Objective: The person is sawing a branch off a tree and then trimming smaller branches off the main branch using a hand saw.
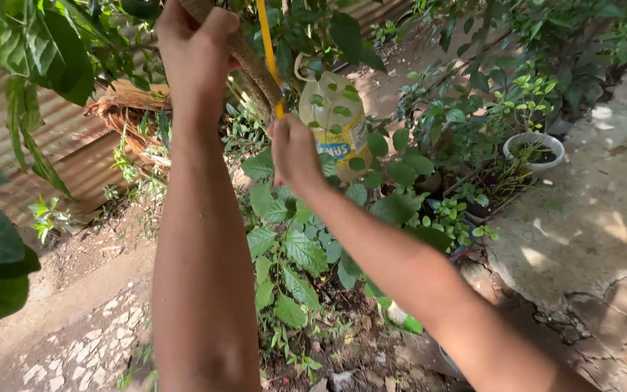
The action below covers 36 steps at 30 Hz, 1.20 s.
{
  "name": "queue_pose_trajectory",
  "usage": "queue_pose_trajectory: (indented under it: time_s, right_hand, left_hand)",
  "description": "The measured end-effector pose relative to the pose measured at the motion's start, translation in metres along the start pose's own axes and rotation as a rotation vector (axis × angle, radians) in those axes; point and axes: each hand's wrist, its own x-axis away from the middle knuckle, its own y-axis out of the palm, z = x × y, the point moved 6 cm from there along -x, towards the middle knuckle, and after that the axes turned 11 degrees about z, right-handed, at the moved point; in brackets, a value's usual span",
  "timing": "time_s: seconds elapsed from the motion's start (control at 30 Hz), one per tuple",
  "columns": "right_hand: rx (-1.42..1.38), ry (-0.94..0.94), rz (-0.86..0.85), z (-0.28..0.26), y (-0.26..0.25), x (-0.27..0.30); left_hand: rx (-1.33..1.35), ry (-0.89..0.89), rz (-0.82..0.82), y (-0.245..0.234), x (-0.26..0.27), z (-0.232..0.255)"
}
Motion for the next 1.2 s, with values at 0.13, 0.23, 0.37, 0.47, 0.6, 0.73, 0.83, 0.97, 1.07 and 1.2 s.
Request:
queue_pose_trajectory:
  time_s: [0.13,0.23,0.37,0.47,0.6,0.73,0.83,0.97,1.07,1.2]
  right_hand:
    - [-0.157,-0.091,0.013,0.023,-0.012,0.091]
    - [-0.173,-0.021,-0.104,0.023,-0.037,0.139]
    - [-0.083,0.196,-0.169,0.009,-0.055,0.137]
    - [-0.021,0.202,-0.174,0.004,-0.058,0.140]
    - [-0.306,0.280,-0.148,0.015,-0.031,0.150]
    - [-0.215,0.187,-0.033,0.035,-0.006,0.149]
    - [-0.245,0.035,-0.025,0.035,0.006,0.155]
    - [-0.300,0.124,-0.115,0.039,0.005,0.157]
    - [-0.270,0.104,-0.134,0.051,-0.011,0.158]
    - [-0.235,0.097,-0.220,0.050,-0.016,0.158]
  left_hand:
    - [0.108,0.011,0.000,-0.016,-0.007,-0.008]
    - [0.086,-0.082,0.008,-0.029,0.003,-0.009]
    - [0.033,-0.048,-0.020,-0.028,0.018,0.010]
    - [0.008,-0.026,-0.029,-0.022,0.028,0.014]
    - [-0.019,-0.030,-0.021,-0.022,0.035,0.019]
    - [0.000,-0.006,-0.074,-0.022,0.035,0.021]
    - [0.071,-0.060,-0.091,-0.022,0.040,0.018]
    - [0.150,-0.103,-0.067,-0.030,0.041,0.015]
    - [0.184,-0.104,-0.059,-0.036,0.044,0.018]
    - [0.219,-0.127,-0.030,-0.044,0.056,0.020]
